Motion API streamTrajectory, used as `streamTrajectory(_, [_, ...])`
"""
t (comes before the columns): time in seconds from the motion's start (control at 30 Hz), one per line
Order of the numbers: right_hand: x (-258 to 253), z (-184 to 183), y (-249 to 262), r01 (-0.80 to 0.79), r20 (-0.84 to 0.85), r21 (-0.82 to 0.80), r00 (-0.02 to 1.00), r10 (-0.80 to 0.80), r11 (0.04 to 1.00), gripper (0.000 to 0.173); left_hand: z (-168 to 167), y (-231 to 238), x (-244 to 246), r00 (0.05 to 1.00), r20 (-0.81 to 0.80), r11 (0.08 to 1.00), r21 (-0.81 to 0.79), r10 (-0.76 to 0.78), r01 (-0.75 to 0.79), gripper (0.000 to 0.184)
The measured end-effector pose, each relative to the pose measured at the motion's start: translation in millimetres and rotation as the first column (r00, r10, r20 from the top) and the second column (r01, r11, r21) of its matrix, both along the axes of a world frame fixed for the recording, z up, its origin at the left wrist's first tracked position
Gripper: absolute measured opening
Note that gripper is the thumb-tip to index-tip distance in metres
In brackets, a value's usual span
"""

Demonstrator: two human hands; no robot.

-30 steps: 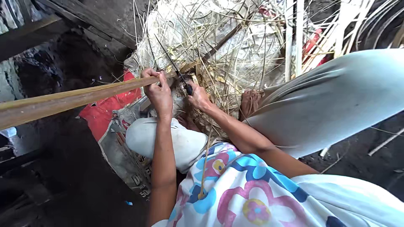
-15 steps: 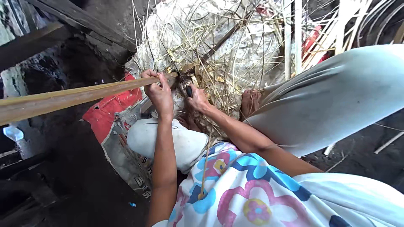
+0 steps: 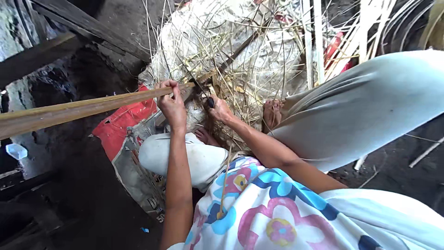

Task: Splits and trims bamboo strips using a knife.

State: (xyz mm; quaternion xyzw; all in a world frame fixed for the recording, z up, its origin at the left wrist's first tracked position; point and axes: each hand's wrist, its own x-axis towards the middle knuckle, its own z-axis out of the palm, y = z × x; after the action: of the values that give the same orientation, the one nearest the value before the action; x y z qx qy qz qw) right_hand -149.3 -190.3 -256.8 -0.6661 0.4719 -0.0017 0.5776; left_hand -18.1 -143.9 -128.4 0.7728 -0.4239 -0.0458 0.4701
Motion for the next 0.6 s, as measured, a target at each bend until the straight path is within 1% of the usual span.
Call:
streamTrajectory(0.03, [-3.5, 1.6, -1.0, 0.017, -0.010, -0.007, 1.000, -0.017, 1.000, 0.055, -0.3, 3.8, 4.3, 0.999, -0.029, 1.000, -0.002, -0.023, 0.023, 0.016])
streamTrajectory(0.1, [-11.0, 5.7, -6.0, 0.036, -0.058, -0.030, 0.998, -0.038, 0.999, 0.056, -0.5, 14.9, 13.8, 0.983, -0.166, 0.996, -0.003, -0.083, 0.084, 0.022])
streamTrajectory(0.17, [-14.7, 10.9, -13.0, 0.042, -0.087, -0.067, 0.995, -0.048, 0.997, 0.058, -0.8, 24.7, 20.2, 0.952, -0.271, 0.989, -0.017, -0.143, 0.144, 0.020])
streamTrajectory(0.23, [-12.2, 21.2, -16.7, 0.003, -0.106, -0.123, 0.994, -0.016, 0.992, 0.059, 0.0, 29.6, 23.0, 0.941, -0.293, 0.984, 0.000, -0.171, 0.179, 0.018])
streamTrajectory(0.37, [-1.5, 41.5, -9.9, -0.110, -0.092, -0.192, 0.991, 0.094, 0.975, 0.060, 1.0, 27.4, 23.1, 0.942, -0.292, 0.984, 0.008, -0.167, 0.177, 0.017])
streamTrajectory(0.4, [-0.8, 39.4, -9.3, -0.115, -0.093, -0.180, 0.991, 0.099, 0.977, 0.059, 1.4, 26.5, 23.7, 0.945, -0.285, 0.985, 0.009, -0.163, 0.173, 0.017])
streamTrajectory(0.5, [-6.5, 14.2, -12.5, -0.072, -0.111, -0.106, 0.992, 0.061, 0.992, 0.056, 1.5, 26.4, 25.4, 0.943, -0.286, 0.984, 0.001, -0.169, 0.177, 0.017])
streamTrajectory(0.53, [-8.0, 11.1, -13.0, -0.065, -0.120, -0.095, 0.991, 0.054, 0.993, 0.056, 1.3, 26.1, 26.0, 0.942, -0.289, 0.984, -0.006, -0.171, 0.177, 0.016])
streamTrajectory(0.6, [-7.2, 20.1, -13.9, -0.065, -0.113, -0.112, 0.992, 0.052, 0.992, 0.056, 0.7, 23.6, 26.6, 0.940, -0.291, 0.983, -0.020, -0.178, 0.180, 0.016])
